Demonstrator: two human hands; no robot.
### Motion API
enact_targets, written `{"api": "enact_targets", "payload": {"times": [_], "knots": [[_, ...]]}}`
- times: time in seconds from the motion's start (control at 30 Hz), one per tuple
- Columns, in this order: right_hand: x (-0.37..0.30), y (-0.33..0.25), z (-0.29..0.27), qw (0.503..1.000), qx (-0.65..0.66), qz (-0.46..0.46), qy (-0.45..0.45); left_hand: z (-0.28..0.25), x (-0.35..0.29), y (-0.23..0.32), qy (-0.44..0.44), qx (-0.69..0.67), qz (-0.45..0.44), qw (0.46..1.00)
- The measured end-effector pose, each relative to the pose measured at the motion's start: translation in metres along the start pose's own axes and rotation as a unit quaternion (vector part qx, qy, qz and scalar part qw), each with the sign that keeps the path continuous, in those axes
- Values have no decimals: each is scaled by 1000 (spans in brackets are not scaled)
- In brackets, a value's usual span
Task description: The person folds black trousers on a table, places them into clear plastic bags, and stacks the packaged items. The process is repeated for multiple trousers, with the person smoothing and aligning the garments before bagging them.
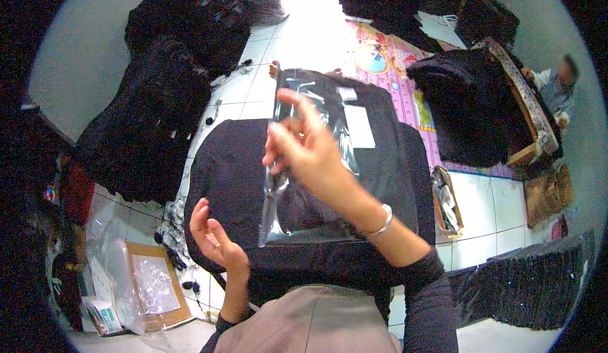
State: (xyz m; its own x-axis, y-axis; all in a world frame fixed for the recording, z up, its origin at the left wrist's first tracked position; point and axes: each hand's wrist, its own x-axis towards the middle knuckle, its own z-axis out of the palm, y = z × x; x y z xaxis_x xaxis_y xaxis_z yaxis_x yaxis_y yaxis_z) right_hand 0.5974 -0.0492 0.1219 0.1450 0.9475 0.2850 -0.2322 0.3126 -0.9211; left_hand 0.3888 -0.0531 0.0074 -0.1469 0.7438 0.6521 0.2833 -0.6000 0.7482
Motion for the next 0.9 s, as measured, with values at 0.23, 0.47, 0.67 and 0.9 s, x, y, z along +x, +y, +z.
{"api": "enact_targets", "payload": {"times": [0.23,0.47,0.67,0.9], "knots": [[-85,109,-17,726,-686,45,-19,69,-34,3,-445,79,-1,892],[-148,89,-100,657,-730,90,163,65,-44,-12,-509,221,90,827],[-167,78,-131,864,-322,-26,385,39,2,-4,-637,112,111,754],[-180,80,-48,700,-706,-89,54,14,-4,-6,-512,33,246,822]]}}
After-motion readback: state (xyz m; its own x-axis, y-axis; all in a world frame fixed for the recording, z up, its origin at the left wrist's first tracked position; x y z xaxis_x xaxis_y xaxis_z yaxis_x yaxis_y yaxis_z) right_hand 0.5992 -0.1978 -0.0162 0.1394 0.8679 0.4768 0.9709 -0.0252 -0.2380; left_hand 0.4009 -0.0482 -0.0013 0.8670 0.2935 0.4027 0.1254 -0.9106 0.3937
